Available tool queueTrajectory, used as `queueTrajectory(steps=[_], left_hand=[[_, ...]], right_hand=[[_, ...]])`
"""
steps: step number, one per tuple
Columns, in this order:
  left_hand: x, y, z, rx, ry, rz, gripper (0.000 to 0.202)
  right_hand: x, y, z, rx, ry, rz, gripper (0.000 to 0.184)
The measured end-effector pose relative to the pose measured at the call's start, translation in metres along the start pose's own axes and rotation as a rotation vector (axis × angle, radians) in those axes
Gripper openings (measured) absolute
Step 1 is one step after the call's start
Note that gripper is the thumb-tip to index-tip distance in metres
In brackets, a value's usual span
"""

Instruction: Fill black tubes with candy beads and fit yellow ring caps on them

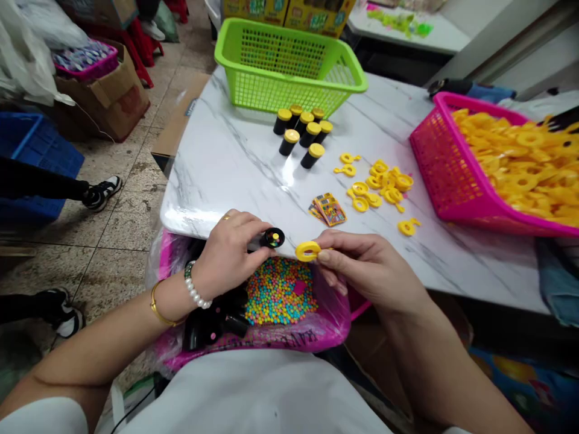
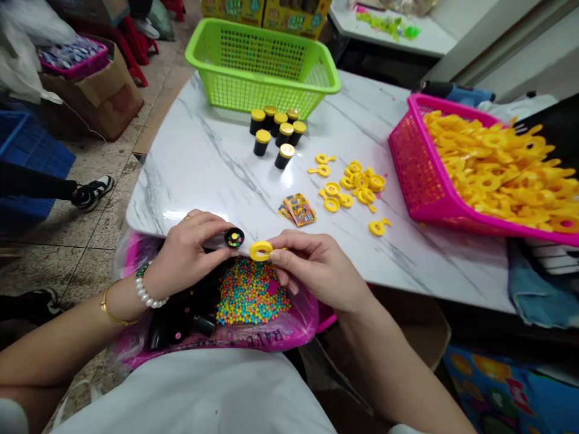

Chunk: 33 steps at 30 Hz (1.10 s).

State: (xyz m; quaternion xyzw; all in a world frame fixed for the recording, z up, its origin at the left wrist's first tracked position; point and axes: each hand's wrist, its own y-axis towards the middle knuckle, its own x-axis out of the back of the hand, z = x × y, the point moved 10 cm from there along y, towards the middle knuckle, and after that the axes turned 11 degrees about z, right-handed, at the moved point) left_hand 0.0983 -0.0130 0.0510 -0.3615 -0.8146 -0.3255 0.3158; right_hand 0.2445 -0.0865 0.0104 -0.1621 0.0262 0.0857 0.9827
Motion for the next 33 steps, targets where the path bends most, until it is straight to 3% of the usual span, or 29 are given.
queueTrajectory(steps=[5, 9, 14, 19, 24, 28, 33], left_hand=[[-0.012, 0.005, 0.016, 0.056, 0.041, 0.085, 0.017], [-0.015, 0.001, 0.015, 0.061, 0.035, 0.098, 0.019], [-0.014, 0.001, 0.011, 0.099, 0.02, 0.198, 0.02], [-0.014, 0.006, 0.018, 0.274, -0.318, 0.275, 0.021], [-0.025, 0.011, 0.037, 0.451, -0.512, 0.207, 0.021], [-0.026, 0.003, 0.034, 0.402, -0.534, 0.105, 0.019], [-0.021, -0.007, 0.015, 0.144, -0.429, -0.01, 0.025]], right_hand=[[-0.016, 0.035, 0.009, -0.022, -0.007, 0.034, 0.045], [-0.012, 0.047, 0.005, -0.048, -0.045, -0.024, 0.033], [-0.01, 0.049, 0.0, -0.077, -0.038, -0.069, 0.032], [-0.016, 0.051, -0.002, -0.087, 0.0, -0.029, 0.029], [-0.018, 0.053, -0.007, -0.085, 0.072, -0.031, 0.031], [-0.019, 0.05, -0.009, -0.075, 0.049, -0.035, 0.036], [-0.011, 0.038, -0.006, -0.045, -0.077, -0.081, 0.035]])
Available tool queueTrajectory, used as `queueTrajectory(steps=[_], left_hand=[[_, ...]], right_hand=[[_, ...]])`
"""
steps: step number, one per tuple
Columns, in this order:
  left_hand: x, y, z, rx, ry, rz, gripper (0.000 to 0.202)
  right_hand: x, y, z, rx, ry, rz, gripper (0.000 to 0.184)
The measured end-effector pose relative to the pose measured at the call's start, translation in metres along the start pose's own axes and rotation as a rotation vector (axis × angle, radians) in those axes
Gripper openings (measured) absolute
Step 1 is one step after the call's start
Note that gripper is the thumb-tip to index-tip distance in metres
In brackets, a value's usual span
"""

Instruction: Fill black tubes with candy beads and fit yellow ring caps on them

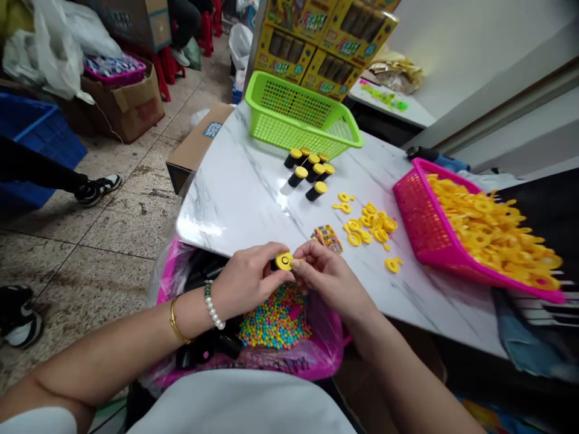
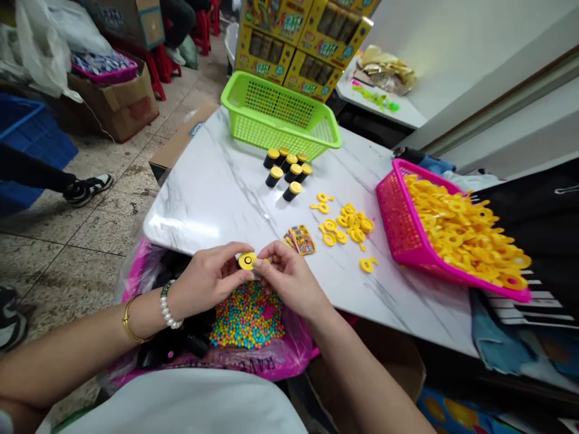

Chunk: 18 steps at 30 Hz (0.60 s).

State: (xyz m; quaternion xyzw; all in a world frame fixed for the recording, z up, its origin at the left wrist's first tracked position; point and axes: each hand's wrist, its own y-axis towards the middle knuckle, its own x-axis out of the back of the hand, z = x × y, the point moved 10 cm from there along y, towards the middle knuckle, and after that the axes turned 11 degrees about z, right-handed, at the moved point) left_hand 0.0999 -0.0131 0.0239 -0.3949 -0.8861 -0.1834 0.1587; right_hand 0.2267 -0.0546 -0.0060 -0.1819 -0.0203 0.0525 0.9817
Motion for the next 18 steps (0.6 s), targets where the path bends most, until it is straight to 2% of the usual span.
queueTrajectory(steps=[4, 9, 14, 18], left_hand=[[-0.002, -0.001, -0.004, -0.064, 0.11, -0.01, 0.016], [-0.004, -0.002, -0.005, -0.078, 0.122, -0.014, 0.019], [-0.007, -0.001, -0.003, -0.059, 0.128, 0.001, 0.016], [-0.007, 0.0, -0.002, -0.024, 0.164, 0.003, 0.01]], right_hand=[[0.008, -0.006, 0.003, 0.05, 0.043, 0.005, 0.025], [-0.008, 0.011, 0.003, -0.032, 0.17, 0.188, 0.038], [-0.023, 0.03, 0.012, -0.134, -0.088, 0.305, 0.038], [-0.018, 0.022, 0.021, -0.094, -0.256, 0.238, 0.036]])
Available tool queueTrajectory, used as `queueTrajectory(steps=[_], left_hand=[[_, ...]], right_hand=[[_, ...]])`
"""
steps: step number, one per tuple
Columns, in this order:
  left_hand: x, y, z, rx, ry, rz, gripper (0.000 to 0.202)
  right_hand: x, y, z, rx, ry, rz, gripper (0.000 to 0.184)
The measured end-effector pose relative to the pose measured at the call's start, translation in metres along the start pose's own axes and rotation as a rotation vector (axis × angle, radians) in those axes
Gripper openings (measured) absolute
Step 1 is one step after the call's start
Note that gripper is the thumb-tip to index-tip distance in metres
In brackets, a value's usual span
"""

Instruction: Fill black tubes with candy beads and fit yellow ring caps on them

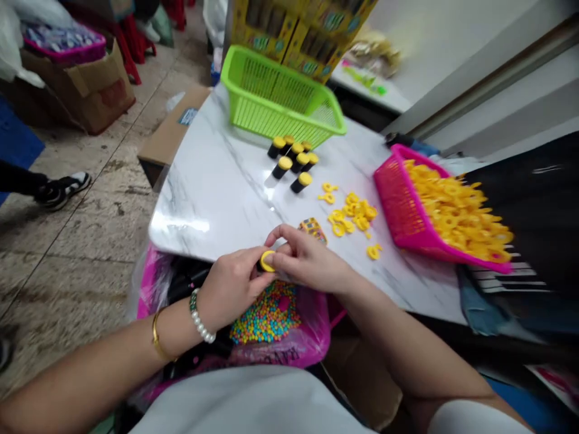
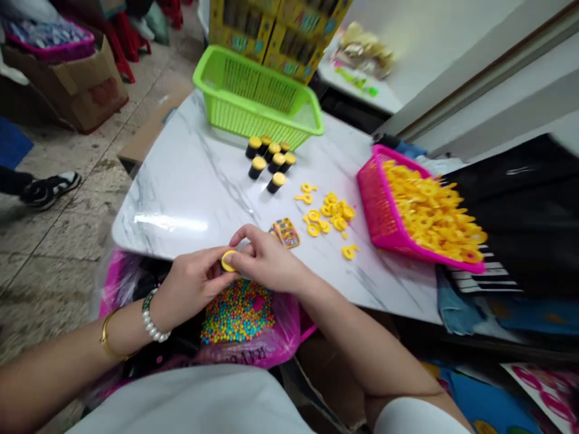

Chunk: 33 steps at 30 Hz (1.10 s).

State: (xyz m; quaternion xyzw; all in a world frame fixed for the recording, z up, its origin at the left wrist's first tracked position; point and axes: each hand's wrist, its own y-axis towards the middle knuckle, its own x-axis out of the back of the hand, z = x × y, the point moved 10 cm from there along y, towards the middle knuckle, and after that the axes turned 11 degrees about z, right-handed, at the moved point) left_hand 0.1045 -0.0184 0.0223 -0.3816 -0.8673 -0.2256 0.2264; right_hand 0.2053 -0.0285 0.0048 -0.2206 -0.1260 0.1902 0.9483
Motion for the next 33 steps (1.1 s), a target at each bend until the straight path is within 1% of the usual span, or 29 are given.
queueTrajectory(steps=[1, 3, 5, 6, 7, 8, 9, 10, 11, 12, 13, 14, 15, 16, 18, 19, 20, 21, 22, 23, 24, 25, 27, 30, 33], left_hand=[[0.0, 0.0, 0.001, 0.01, 0.021, -0.007, 0.011], [0.0, 0.001, 0.002, 0.015, 0.054, -0.015, 0.011], [-0.001, 0.002, 0.003, 0.011, 0.05, -0.02, 0.014], [-0.001, 0.0, 0.003, 0.012, 0.032, -0.028, 0.021], [0.0, -0.002, 0.005, 0.014, 0.009, -0.043, 0.031], [0.002, -0.006, 0.006, 0.015, -0.01, -0.063, 0.042], [0.004, -0.011, 0.006, 0.01, -0.018, -0.081, 0.049], [0.004, -0.016, 0.006, -0.005, -0.007, -0.071, 0.046], [0.0, -0.021, 0.004, -0.03, 0.024, -0.02, 0.036], [-0.008, -0.025, 0.003, -0.052, 0.078, 0.071, 0.022], [-0.02, -0.029, 0.003, -0.059, 0.151, 0.194, 0.011], [-0.034, -0.034, 0.007, -0.043, 0.236, 0.334, 0.01], [-0.046, -0.04, 0.014, -0.005, 0.326, 0.466, 0.013], [-0.055, -0.045, 0.021, 0.041, 0.413, 0.572, 0.015], [-0.067, -0.053, 0.029, 0.107, 0.551, 0.707, 0.014], [-0.072, -0.056, 0.031, 0.117, 0.594, 0.761, 0.014], [-0.077, -0.059, 0.031, 0.118, 0.624, 0.81, 0.014], [-0.081, -0.062, 0.03, 0.117, 0.645, 0.856, 0.017], [-0.084, -0.064, 0.03, 0.117, 0.662, 0.897, 0.021], [-0.086, -0.066, 0.03, 0.119, 0.674, 0.929, 0.025], [-0.087, -0.068, 0.029, 0.118, 0.685, 0.95, 0.028], [-0.086, -0.068, 0.03, 0.117, 0.704, 0.956, 0.031], [-0.081, -0.064, 0.032, 0.125, 0.777, 0.927, 0.033], [-0.071, -0.052, 0.035, 0.118, 0.901, 0.86, 0.03], [-0.075, -0.047, 0.037, 0.061, 0.888, 0.915, 0.028]], right_hand=[[0.001, -0.005, 0.004, 0.031, -0.048, -0.036, 0.034], [-0.001, -0.013, 0.013, 0.098, -0.176, -0.05, 0.033], [0.0, -0.014, 0.023, 0.134, -0.363, -0.073, 0.03], [0.007, -0.012, 0.029, 0.14, -0.463, -0.132, 0.027], [0.018, -0.009, 0.037, 0.143, -0.544, -0.223, 0.023], [0.033, -0.005, 0.044, 0.142, -0.606, -0.34, 0.02], [0.049, 0.0, 0.051, 0.136, -0.645, -0.46, 0.017], [0.064, 0.006, 0.054, 0.122, -0.66, -0.554, 0.017], [0.077, 0.012, 0.056, 0.097, -0.68, -0.628, 0.017], [0.087, 0.018, 0.056, 0.07, -0.701, -0.666, 0.018], [0.093, 0.023, 0.054, 0.056, -0.724, -0.68, 0.022], [0.096, 0.025, 0.053, 0.059, -0.751, -0.688, 0.027], [0.097, 0.021, 0.052, 0.075, -0.773, -0.697, 0.032], [0.098, 0.013, 0.051, 0.095, -0.796, -0.722, 0.036], [0.105, -0.017, 0.046, 0.087, -0.852, -0.835, 0.034], [0.111, -0.035, 0.039, 0.03, -0.89, -0.911, 0.031], [0.118, -0.052, 0.03, -0.066, -0.939, -0.985, 0.031], [0.126, -0.066, 0.018, -0.189, -0.99, -1.027, 0.031], [0.133, -0.076, 0.004, -0.316, -1.038, -1.034, 0.033], [0.138, -0.082, -0.009, -0.425, -1.076, -1.011, 0.035], [0.143, -0.085, -0.021, -0.501, -1.098, -0.969, 0.038], [0.146, -0.086, -0.031, -0.538, -1.106, -0.923, 0.039], [0.15, -0.084, -0.041, -0.536, -1.087, -0.854, 0.037], [0.157, -0.084, -0.046, -0.521, -1.015, -0.793, 0.03], [0.161, -0.085, -0.043, -0.481, -1.01, -0.774, 0.028]])
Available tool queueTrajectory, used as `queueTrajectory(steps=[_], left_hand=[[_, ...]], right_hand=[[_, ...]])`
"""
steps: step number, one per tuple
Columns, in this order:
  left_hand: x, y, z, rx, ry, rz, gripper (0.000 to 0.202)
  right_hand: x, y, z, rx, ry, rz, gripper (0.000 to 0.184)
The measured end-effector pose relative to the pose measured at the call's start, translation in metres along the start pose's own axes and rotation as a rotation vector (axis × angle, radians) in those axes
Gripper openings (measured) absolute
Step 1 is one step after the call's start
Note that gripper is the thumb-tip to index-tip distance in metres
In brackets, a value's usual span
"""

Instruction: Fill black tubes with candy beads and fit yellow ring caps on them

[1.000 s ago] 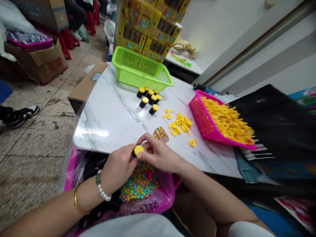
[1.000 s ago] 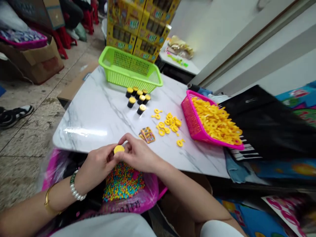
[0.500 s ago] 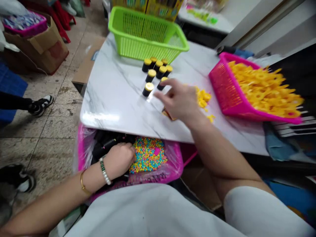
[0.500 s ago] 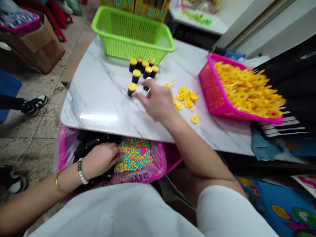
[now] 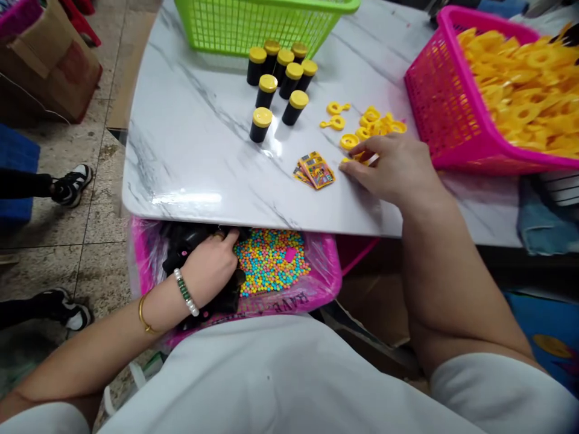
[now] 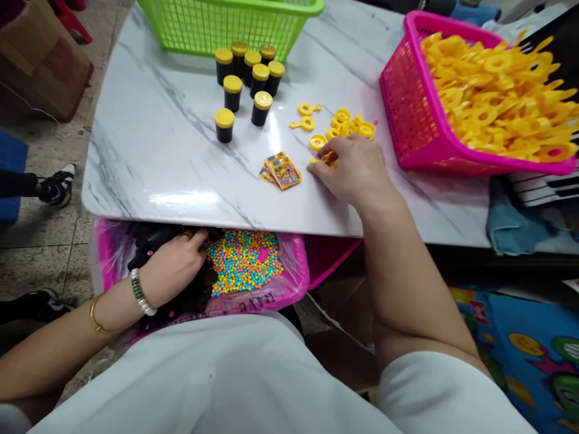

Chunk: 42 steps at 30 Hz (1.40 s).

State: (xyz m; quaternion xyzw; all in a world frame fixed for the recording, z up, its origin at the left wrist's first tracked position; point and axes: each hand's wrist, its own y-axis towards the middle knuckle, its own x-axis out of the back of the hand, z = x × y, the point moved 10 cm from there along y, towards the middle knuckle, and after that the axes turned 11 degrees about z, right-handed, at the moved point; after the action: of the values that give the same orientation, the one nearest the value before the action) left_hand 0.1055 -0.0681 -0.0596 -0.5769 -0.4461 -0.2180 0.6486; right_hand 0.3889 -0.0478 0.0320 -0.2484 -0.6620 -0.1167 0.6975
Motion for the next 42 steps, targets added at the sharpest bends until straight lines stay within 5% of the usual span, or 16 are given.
queueTrajectory(steps=[4, 9, 13, 17, 23, 30, 34, 37, 42], left_hand=[[-0.003, 0.001, 0.002, -0.102, -0.17, 0.017, 0.028], [0.011, -0.007, -0.01, -0.152, -0.309, -0.118, 0.026], [0.024, -0.006, -0.05, -0.333, -0.084, -0.254, 0.035], [0.008, 0.006, -0.07, -0.489, 0.104, -0.142, 0.024], [0.019, 0.013, -0.042, -0.287, 0.112, -0.222, 0.019], [-0.003, 0.018, -0.076, -0.398, 0.025, -0.121, 0.022], [-0.006, 0.017, -0.072, -0.402, -0.125, -0.087, 0.019], [0.001, 0.013, -0.048, -0.375, -0.409, -0.109, 0.027], [0.033, -0.009, -0.026, -0.453, -0.806, -0.306, 0.034]], right_hand=[[-0.001, 0.0, -0.002, 0.082, 0.043, 0.0, 0.017], [-0.002, -0.005, -0.007, 0.077, 0.062, -0.019, 0.023], [-0.001, -0.009, -0.007, 0.041, 0.028, -0.04, 0.027], [-0.002, -0.009, -0.004, 0.083, -0.024, -0.001, 0.033], [-0.002, -0.015, -0.007, 0.105, -0.163, 0.027, 0.026], [-0.006, -0.021, -0.007, 0.121, -0.224, 0.002, 0.028], [0.0, -0.023, -0.007, 0.151, -0.171, -0.059, 0.017], [0.011, -0.03, -0.02, 0.11, 0.027, -0.158, 0.013], [0.013, -0.047, -0.072, 0.006, 0.969, -0.368, 0.017]])
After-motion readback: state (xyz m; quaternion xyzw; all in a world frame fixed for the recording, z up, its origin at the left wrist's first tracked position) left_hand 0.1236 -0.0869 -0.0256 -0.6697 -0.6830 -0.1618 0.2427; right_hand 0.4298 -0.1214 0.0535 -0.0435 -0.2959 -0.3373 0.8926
